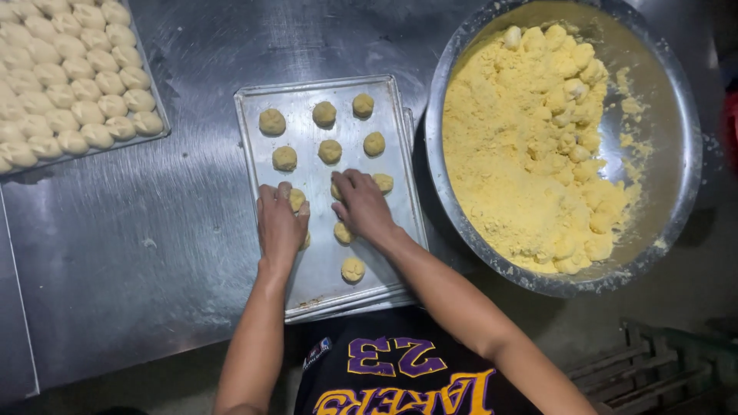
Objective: Coating small dough balls in yellow crumbs and arranging them on a baking tray in a production area.
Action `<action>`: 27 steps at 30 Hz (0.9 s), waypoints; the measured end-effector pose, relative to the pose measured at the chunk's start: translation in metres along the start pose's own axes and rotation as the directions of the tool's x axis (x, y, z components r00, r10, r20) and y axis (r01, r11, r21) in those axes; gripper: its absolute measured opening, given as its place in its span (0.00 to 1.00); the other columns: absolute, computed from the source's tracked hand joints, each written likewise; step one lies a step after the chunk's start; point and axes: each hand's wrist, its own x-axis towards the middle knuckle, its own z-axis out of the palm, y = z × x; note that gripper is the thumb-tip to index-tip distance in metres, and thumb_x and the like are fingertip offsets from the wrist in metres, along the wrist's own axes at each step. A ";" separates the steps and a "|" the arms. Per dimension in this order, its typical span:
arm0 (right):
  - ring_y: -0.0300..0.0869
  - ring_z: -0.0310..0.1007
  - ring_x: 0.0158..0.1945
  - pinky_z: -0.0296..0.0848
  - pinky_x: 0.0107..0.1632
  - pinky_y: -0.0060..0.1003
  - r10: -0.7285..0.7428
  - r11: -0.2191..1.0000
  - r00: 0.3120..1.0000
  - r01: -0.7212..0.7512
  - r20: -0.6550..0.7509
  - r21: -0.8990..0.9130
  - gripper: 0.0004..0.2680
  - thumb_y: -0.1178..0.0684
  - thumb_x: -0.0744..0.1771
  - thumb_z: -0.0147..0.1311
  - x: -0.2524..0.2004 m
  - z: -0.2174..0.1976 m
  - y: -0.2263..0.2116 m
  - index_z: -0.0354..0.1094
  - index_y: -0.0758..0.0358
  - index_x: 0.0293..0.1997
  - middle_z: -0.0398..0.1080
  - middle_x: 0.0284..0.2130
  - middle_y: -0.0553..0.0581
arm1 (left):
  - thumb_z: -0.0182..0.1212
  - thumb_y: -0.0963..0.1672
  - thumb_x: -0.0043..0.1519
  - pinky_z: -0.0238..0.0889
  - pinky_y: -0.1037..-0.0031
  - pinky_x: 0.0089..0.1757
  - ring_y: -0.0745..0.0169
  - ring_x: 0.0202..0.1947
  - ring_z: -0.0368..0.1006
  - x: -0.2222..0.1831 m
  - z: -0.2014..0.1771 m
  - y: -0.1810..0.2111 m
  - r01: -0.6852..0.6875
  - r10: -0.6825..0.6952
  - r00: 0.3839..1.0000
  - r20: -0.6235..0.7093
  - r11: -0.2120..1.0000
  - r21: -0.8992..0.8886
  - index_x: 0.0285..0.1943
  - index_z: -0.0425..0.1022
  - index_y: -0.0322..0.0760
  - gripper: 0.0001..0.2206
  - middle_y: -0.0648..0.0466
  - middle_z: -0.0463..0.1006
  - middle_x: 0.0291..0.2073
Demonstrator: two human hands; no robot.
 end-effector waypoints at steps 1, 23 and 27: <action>0.60 0.65 0.54 0.66 0.56 0.51 0.000 1.000 0.994 -0.003 0.106 0.023 0.21 0.56 0.61 0.64 0.003 0.008 0.002 0.65 0.66 0.60 0.66 0.51 0.66 | 0.71 0.42 0.55 0.64 0.53 0.48 0.35 0.47 0.67 0.001 -0.001 0.002 0.042 -0.042 0.999 0.002 0.999 -0.005 0.54 0.72 0.30 0.19 0.40 0.67 0.46; 0.55 0.74 0.57 0.72 0.59 0.45 0.671 0.680 0.706 -0.708 -0.226 -0.190 0.12 0.53 0.68 0.62 -0.205 -0.313 0.194 0.73 0.62 0.56 0.74 0.54 0.62 | 0.61 0.40 0.64 0.59 0.54 0.61 0.34 0.63 0.65 -0.031 0.033 0.244 -0.424 0.477 0.879 -0.001 0.780 -0.461 0.74 0.61 0.27 0.27 0.33 0.67 0.67; 0.58 0.71 0.54 0.69 0.55 0.49 0.508 0.858 0.861 -0.503 0.022 -0.107 0.22 0.51 0.60 0.68 -0.220 -0.298 0.200 0.68 0.65 0.59 0.71 0.52 0.65 | 0.66 0.42 0.58 0.61 0.55 0.59 0.36 0.59 0.68 -0.052 0.107 0.326 -0.635 0.791 0.533 0.302 0.609 -0.475 0.64 0.73 0.33 0.23 0.38 0.73 0.57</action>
